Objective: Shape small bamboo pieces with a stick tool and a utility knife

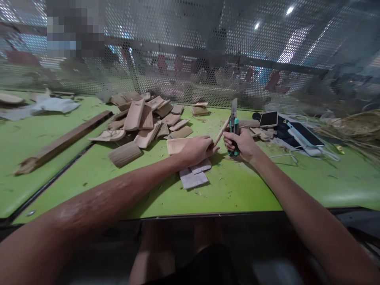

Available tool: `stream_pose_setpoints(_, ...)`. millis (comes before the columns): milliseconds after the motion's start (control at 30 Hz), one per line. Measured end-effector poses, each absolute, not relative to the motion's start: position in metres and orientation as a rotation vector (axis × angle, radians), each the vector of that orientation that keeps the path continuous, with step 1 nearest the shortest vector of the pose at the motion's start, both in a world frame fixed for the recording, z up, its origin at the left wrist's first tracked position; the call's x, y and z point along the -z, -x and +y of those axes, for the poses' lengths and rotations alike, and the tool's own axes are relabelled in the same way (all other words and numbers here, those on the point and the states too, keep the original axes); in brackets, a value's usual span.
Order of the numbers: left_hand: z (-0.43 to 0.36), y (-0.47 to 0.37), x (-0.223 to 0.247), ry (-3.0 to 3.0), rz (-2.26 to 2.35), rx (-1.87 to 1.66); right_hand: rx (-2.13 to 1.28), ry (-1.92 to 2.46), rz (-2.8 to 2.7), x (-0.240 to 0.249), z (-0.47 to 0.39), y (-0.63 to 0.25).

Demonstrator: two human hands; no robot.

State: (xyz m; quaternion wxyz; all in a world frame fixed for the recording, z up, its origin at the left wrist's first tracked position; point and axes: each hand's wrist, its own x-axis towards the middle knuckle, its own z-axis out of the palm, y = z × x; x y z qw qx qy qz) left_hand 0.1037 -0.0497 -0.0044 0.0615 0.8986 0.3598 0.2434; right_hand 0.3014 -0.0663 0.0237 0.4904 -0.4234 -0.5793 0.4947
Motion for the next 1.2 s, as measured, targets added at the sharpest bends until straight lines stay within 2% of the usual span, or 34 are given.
stream_pose_setpoints(667,-0.0514,-0.1059,0.0003,-2.559,1.120,-0.758,-1.145,1.086,-1.444,-0.0240,-0.0672,-0.2997)
stream_pose_setpoints(867,-0.0498,-0.1052,0.0046,-2.495,0.999,-0.858,-1.079,1.138,-1.530,-0.0250,-0.0690,-0.2988)
stream_pose_setpoints(1200,-0.0466,-0.1055,0.0010,-2.329,1.139,-0.891,-0.927,1.299,-1.562,-0.0242,-0.0655,-0.3023)
